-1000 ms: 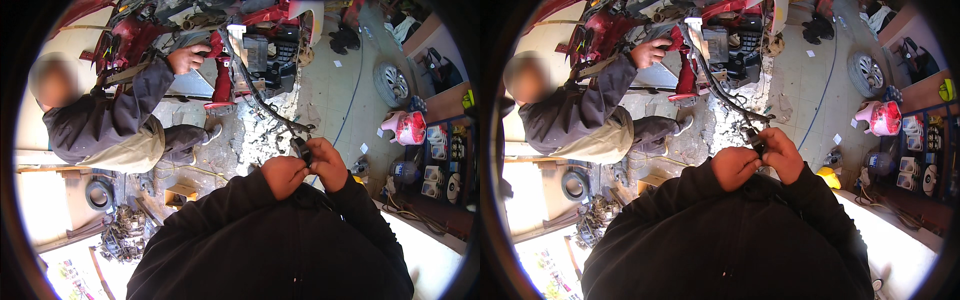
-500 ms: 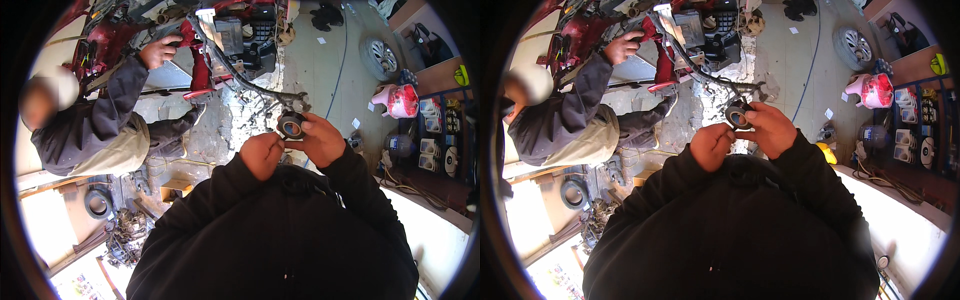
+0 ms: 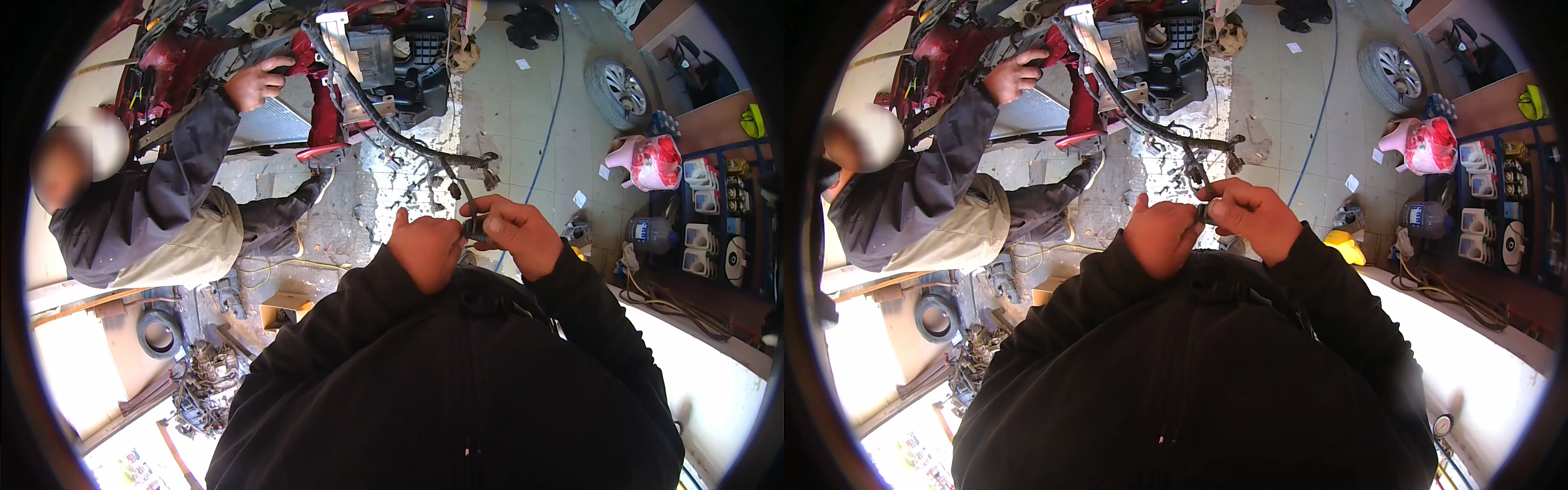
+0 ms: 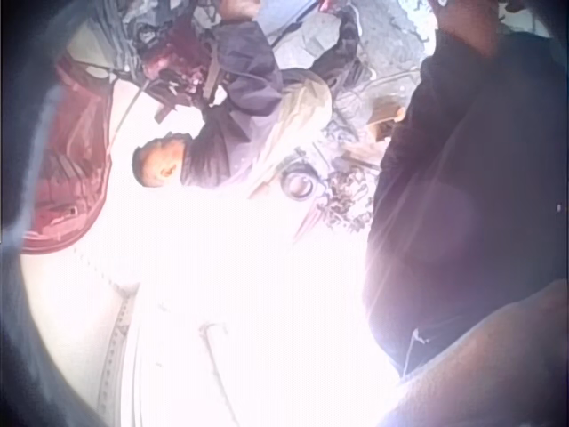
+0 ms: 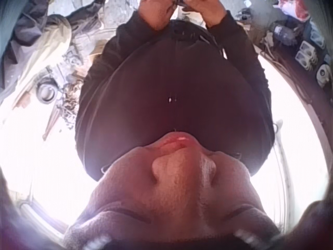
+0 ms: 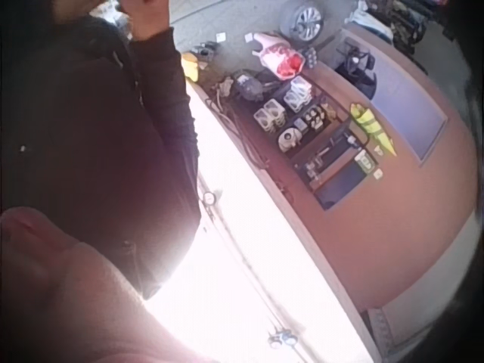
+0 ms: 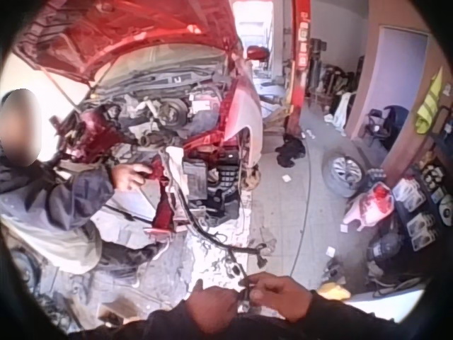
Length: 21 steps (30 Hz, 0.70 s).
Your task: The person wraps electrical tape around a motorcycle wiring harness connector. They repeatedly wrap and adjust the tape to secure the connection while another person works on the motorcycle in the background.
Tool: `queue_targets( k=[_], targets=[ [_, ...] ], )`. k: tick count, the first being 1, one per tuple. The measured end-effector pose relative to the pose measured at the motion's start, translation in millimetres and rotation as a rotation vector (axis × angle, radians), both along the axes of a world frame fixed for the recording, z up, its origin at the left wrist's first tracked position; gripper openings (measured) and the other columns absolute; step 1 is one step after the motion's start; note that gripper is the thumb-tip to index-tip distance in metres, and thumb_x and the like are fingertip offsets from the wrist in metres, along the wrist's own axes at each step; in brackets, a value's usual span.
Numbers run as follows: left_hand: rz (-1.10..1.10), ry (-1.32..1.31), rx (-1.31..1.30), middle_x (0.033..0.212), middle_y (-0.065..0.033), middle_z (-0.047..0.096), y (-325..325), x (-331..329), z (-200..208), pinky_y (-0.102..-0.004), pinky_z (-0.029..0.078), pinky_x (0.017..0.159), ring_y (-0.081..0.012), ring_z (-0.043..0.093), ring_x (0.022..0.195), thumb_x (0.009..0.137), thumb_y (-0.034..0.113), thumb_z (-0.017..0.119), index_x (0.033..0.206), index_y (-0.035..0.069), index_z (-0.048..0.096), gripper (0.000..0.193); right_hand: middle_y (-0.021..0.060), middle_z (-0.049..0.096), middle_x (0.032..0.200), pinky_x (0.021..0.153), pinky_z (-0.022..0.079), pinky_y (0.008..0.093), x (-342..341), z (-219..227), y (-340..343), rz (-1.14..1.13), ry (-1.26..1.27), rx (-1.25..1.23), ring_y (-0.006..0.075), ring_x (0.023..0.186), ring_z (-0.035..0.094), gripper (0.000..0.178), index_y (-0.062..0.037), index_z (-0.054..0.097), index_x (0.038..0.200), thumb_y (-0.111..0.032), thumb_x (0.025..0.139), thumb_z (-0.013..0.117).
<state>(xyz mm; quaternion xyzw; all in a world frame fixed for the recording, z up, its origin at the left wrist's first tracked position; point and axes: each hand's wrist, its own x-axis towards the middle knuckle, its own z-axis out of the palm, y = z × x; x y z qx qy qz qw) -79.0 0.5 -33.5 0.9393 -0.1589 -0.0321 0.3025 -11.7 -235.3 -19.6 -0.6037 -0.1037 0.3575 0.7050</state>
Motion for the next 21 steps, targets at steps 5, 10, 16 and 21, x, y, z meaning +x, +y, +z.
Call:
queue_targets(
  k=[5,10,16,21],
  targets=[
    [0.085,0.235,-0.258,0.093,-0.0199,0.075,-8.2,-5.1,-9.6,-0.0471,0.058,0.079,-0.0410,0.076,0.091,0.111,0.015,0.061,0.112,0.001,0.063,0.014,0.0075,0.074,0.102,0.082,0.054,0.0341,-0.2,-3.7,-2.4,0.128,-0.216,-0.200,0.0133,0.094,0.064,0.035,0.0017,0.075,0.101,-0.033,0.109,0.077],
    [0.109,0.269,-0.507,0.089,-0.0159,0.072,-2.8,-12.2,-17.2,-0.0421,0.056,0.077,-0.0299,0.071,0.082,0.111,0.012,0.059,0.109,0.000,0.065,0.014,0.0069,0.070,0.085,0.077,0.052,0.0336,5.8,-7.7,1.0,0.296,-0.174,-0.442,0.0133,0.083,0.063,0.035,0.0014,0.076,0.097,-0.032,0.107,0.079],
    [0.323,0.431,-0.651,0.088,-0.0180,0.073,2.8,-37.6,-27.4,-0.0416,0.056,0.074,-0.0308,0.072,0.081,0.106,0.016,0.071,0.104,-0.001,0.067,0.018,0.0054,0.072,0.088,0.078,0.053,0.0335,-0.3,-33.7,12.3,0.266,0.044,-0.319,0.0134,0.085,0.066,0.028,0.0029,0.076,0.104,-0.025,0.105,0.080],
    [0.582,0.575,-0.849,0.085,-0.0105,0.074,-13.4,-77.6,-53.8,-0.0370,0.055,0.071,-0.0184,0.069,0.077,0.108,0.017,0.075,0.106,-0.002,0.067,0.021,0.0065,0.075,0.108,0.080,0.055,0.0331,-10.5,-66.7,11.5,0.343,-0.040,-0.215,0.0140,0.088,0.067,0.023,0.0026,0.074,0.105,-0.020,0.105,0.078]
  ],
)
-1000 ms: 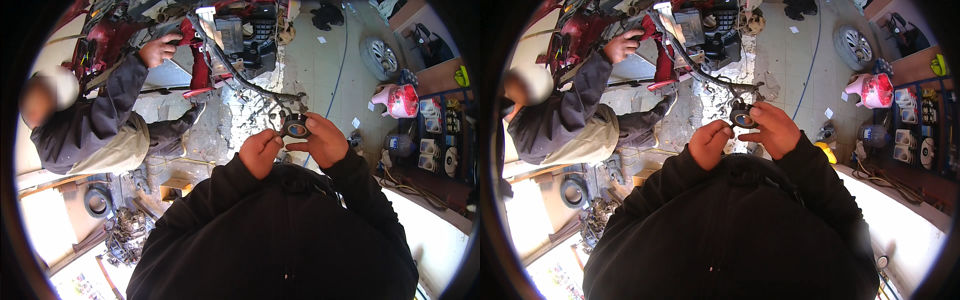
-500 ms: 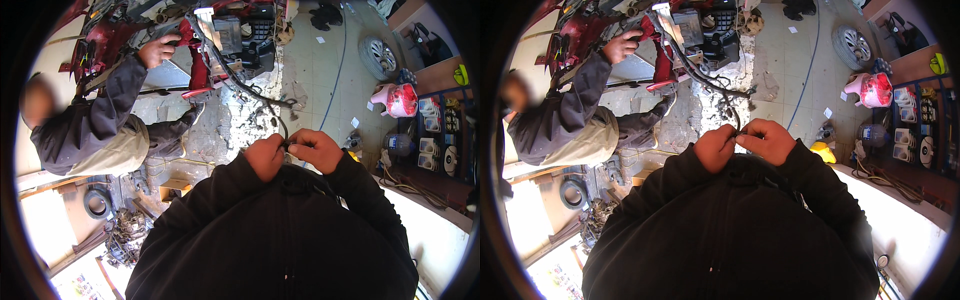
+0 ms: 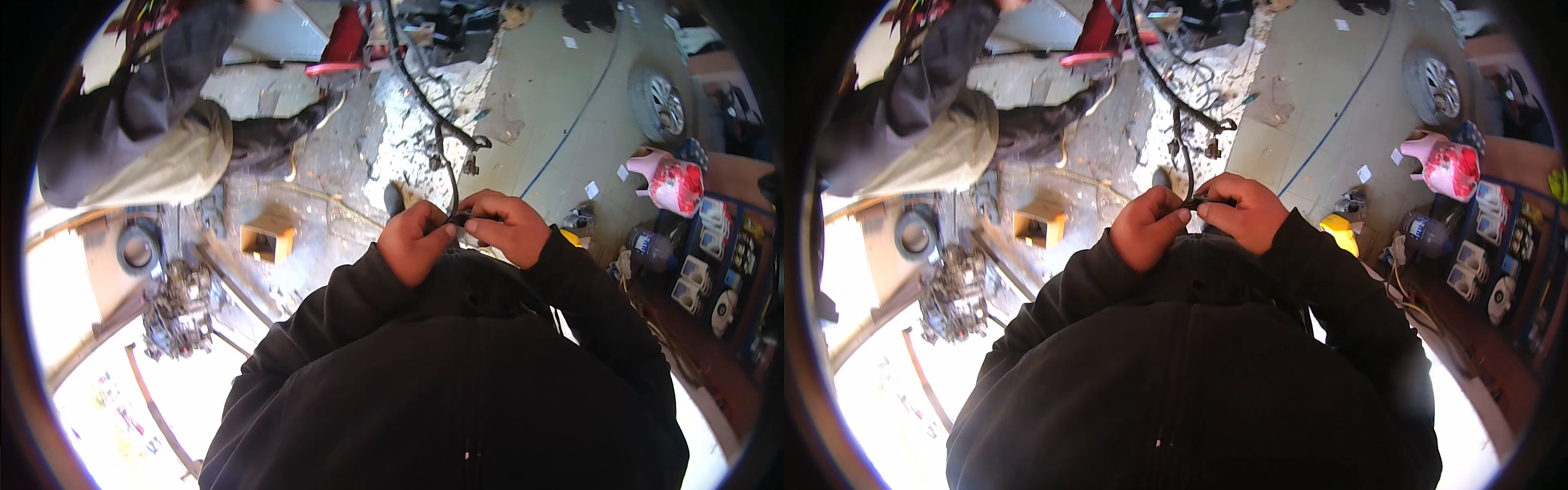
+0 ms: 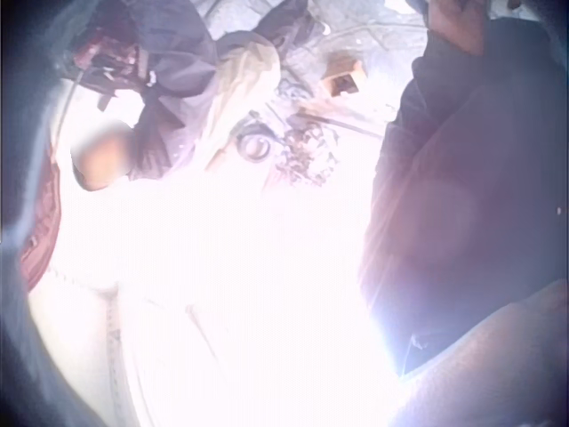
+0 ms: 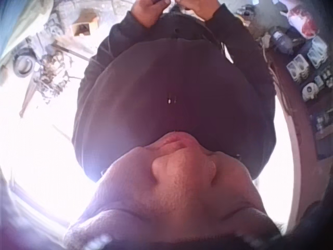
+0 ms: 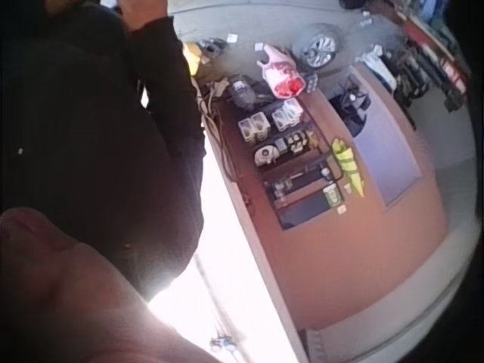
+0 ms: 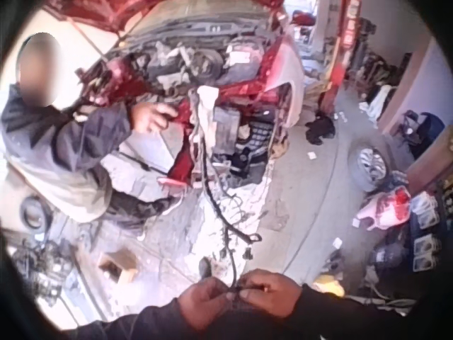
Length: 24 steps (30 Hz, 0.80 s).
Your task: The person wraps electrical tape around a motorcycle wiring harness connector. They repeatedly wrap and adjust the tape to secure the connection while another person works on the motorcycle in the background.
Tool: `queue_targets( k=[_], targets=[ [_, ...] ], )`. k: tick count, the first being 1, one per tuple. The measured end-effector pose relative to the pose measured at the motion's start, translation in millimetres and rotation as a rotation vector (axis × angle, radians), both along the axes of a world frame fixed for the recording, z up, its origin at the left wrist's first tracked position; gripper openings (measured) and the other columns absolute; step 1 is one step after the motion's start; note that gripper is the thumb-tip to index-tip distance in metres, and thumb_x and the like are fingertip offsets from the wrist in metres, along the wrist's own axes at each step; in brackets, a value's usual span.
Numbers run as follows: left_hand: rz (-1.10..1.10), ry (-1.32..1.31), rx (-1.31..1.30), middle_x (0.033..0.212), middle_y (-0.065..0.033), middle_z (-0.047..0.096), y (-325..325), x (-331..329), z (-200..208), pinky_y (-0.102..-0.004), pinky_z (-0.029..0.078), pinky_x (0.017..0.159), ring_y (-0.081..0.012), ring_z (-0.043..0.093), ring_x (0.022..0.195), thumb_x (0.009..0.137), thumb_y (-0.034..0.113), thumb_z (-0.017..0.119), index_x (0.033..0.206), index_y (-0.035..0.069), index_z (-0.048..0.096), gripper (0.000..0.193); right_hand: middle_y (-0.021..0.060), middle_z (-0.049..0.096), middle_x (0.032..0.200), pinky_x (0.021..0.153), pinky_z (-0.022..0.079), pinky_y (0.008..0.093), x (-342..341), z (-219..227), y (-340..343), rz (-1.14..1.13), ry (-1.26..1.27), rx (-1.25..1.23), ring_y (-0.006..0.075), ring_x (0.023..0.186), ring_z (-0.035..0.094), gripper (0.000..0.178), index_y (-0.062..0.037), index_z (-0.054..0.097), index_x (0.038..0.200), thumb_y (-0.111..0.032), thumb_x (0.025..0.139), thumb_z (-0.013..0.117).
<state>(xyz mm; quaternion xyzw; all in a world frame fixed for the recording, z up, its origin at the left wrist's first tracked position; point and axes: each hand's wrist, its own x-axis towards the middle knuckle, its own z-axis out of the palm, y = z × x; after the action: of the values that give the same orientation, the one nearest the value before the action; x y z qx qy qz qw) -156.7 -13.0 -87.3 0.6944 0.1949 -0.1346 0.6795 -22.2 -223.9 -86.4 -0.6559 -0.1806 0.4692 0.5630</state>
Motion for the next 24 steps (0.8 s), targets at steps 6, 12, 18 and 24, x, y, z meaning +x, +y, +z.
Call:
queue_targets(
  k=[6,12,18,24],
  targets=[
    [0.304,0.179,-0.502,0.080,-0.0033,0.066,-13.3,-42.8,-10.9,-0.0300,0.048,0.062,-0.0117,0.057,0.064,0.117,0.021,0.064,0.108,0.000,0.068,0.023,0.0065,0.069,0.127,0.081,0.058,0.0308,-12.6,-17.5,14.5,0.131,0.194,-0.086,0.0134,0.099,0.069,0.022,0.0010,0.072,0.108,-0.020,0.108,0.074],
    [0.390,0.216,-0.631,0.081,-0.0046,0.063,-9.6,-70.2,-2.5,-0.0310,0.048,0.061,-0.0133,0.054,0.062,0.120,0.029,0.055,0.110,0.001,0.068,0.032,0.0063,0.064,0.125,0.084,0.059,0.0302,-34.4,-28.1,40.9,0.159,0.177,-0.016,0.0137,0.101,0.068,0.024,0.0020,0.072,0.124,-0.018,0.110,0.072],
    [0.531,0.120,-0.888,0.080,0.0008,0.055,-7.2,-87.2,4.6,-0.0323,0.048,0.061,-0.0099,0.048,0.061,0.120,0.030,0.054,0.114,0.005,0.065,0.028,0.0073,0.068,0.123,0.099,0.055,0.0288,-37.1,-32.4,65.3,0.310,-0.138,0.085,0.0144,0.109,0.069,0.027,0.0034,0.069,0.136,-0.009,0.112,0.070],
    [0.540,0.004,-0.914,0.079,0.0037,0.051,-3.2,-94.8,-6.6,-0.0303,0.043,0.056,-0.0081,0.042,0.059,0.120,0.032,0.054,0.108,0.009,0.065,0.027,0.0095,0.071,0.114,0.089,0.059,0.0288,-57.2,-20.3,86.6,0.150,-0.212,0.142,0.0139,0.109,0.071,0.024,0.0008,0.059,0.130,0.008,0.108,0.066]
  ],
)
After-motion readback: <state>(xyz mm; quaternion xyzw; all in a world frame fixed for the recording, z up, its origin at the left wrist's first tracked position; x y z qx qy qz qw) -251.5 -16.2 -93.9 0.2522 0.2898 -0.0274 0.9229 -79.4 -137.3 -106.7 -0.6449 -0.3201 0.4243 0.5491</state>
